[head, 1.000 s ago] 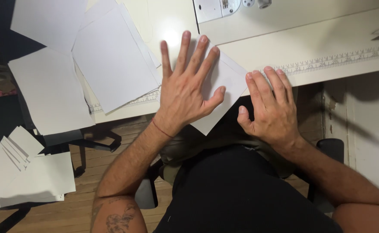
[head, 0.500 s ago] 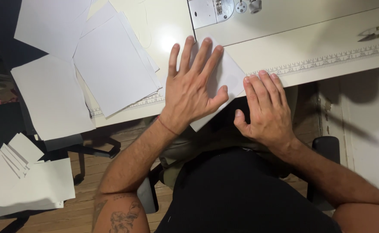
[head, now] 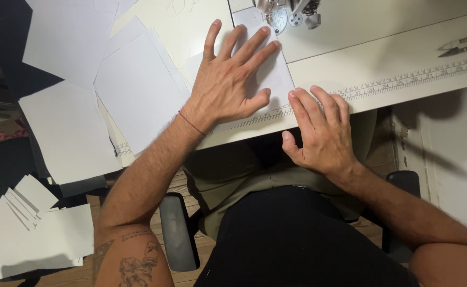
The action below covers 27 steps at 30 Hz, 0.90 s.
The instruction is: Folding and trimming white sheets of material at a sewing station
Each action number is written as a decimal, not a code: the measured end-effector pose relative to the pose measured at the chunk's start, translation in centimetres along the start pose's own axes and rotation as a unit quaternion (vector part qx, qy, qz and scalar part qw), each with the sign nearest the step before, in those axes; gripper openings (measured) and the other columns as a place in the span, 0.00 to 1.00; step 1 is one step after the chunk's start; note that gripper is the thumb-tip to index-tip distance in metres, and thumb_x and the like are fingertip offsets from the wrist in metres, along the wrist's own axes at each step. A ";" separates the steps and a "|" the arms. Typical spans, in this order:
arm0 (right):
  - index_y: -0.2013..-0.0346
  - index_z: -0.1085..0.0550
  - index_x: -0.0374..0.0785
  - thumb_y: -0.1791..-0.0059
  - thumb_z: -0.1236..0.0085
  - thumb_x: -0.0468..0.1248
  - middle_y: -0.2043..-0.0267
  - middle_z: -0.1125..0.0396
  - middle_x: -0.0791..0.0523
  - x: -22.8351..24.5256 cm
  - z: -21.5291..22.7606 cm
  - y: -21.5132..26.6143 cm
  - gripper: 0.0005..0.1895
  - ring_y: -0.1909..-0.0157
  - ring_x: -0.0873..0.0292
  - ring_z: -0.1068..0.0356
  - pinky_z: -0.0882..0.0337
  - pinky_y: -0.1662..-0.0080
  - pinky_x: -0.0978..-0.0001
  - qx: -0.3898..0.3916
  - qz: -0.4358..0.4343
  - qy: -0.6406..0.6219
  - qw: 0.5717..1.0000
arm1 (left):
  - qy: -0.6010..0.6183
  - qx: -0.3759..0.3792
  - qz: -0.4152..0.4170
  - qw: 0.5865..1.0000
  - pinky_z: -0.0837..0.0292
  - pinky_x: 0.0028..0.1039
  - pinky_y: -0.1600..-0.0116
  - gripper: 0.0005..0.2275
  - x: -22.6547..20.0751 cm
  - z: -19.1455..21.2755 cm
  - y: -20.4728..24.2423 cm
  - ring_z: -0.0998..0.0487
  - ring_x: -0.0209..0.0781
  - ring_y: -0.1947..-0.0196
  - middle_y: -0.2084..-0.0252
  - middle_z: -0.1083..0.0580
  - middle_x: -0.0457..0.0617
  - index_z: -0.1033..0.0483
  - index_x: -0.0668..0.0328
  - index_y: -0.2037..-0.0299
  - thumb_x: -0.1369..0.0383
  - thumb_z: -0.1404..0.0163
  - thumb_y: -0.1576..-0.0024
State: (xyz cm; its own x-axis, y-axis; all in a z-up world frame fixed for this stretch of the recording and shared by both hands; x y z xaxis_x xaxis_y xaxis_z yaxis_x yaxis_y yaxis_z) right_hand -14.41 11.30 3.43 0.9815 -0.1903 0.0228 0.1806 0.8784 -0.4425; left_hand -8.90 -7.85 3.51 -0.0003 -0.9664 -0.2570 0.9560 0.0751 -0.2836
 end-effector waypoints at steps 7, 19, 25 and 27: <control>0.42 0.24 0.31 0.45 0.66 0.52 0.39 0.31 0.50 0.5 -0.3 -0.4 0.33 0.37 0.46 0.35 0.36 0.43 0.50 0.007 -0.011 0.003 1.000 | 0.035 0.020 -0.003 0.999 0.76 0.64 0.26 0.32 0.7 -0.1 -0.2 0.44 0.65 0.24 0.25 0.37 0.53 0.34 0.54 0.27 0.49 0.63 0.41; 0.41 0.24 0.30 0.44 0.67 0.53 0.39 0.31 0.49 0.7 -0.4 -0.5 0.34 0.37 0.44 0.36 0.36 0.42 0.47 0.004 -0.031 -0.013 0.999 | 0.045 0.035 -0.018 0.998 0.72 0.65 0.25 0.33 1.4 -0.2 -0.2 0.41 0.65 0.24 0.23 0.42 0.49 0.37 0.51 0.26 0.49 0.66 0.41; 0.41 0.25 0.30 0.44 0.67 0.52 0.38 0.32 0.49 0.8 -0.5 -0.5 0.33 0.37 0.43 0.36 0.36 0.42 0.46 0.009 -0.037 -0.014 0.999 | 0.043 0.021 -0.029 0.998 0.67 0.63 0.26 0.32 1.4 0.0 -0.3 0.40 0.65 0.26 0.25 0.38 0.52 0.35 0.52 0.27 0.52 0.62 0.43; 0.41 0.25 0.31 0.44 0.66 0.52 0.38 0.32 0.50 0.6 -0.5 -0.5 0.33 0.36 0.44 0.36 0.36 0.42 0.47 0.009 -0.037 -0.013 0.999 | 0.043 0.027 -0.026 0.998 0.67 0.64 0.25 0.32 1.4 -0.2 -0.3 0.41 0.64 0.25 0.24 0.40 0.51 0.36 0.51 0.26 0.52 0.60 0.43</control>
State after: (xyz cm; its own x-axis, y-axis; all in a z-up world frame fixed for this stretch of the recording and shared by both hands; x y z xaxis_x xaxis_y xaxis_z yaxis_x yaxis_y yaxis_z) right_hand -13.93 10.52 3.19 0.9667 -0.2438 0.0786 0.2538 0.8705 -0.4217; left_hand -9.24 -9.21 3.04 -0.0740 -0.9439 -0.3219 0.9686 0.0088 -0.2486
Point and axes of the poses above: each hand's wrist, its own y-axis away from the middle knuckle, its own z-axis out of the back of the hand, x = y × z, the point moved 5 cm from there along -y, towards the middle knuckle
